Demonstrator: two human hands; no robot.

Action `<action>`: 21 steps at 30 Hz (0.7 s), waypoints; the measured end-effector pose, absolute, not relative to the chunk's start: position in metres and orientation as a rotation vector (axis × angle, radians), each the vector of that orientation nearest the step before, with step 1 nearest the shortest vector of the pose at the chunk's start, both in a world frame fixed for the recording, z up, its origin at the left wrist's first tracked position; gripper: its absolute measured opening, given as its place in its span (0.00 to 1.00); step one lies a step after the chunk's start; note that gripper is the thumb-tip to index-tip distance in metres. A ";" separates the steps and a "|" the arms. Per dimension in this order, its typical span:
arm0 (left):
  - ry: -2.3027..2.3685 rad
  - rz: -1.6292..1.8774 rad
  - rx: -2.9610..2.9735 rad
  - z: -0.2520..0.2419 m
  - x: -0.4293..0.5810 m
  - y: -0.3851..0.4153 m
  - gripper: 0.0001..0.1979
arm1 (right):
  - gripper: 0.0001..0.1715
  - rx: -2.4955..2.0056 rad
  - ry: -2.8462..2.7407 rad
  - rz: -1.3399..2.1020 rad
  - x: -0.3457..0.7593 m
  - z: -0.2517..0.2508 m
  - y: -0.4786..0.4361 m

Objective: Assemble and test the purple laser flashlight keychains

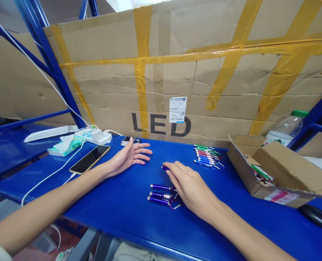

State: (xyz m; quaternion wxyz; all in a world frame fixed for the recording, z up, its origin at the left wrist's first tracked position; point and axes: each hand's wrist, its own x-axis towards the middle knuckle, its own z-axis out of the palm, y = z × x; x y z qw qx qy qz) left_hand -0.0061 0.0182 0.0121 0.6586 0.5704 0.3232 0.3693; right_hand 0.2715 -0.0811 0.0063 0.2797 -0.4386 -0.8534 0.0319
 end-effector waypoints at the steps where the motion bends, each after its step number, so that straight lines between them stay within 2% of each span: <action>1: 0.723 0.833 1.273 0.013 -0.006 0.018 0.42 | 0.22 -1.181 -2.278 0.075 0.271 0.007 -0.081; 9: 0.658 0.807 1.123 0.018 -0.008 0.018 0.40 | 0.24 -1.073 -2.372 0.037 0.273 0.003 -0.082; 14: 0.666 0.820 1.132 0.018 -0.008 0.018 0.40 | 0.25 -1.191 -2.327 0.057 0.272 -0.001 -0.079; 21: 0.701 0.844 1.209 0.015 -0.006 0.017 0.40 | 0.21 -1.217 -2.367 0.237 0.269 0.004 -0.082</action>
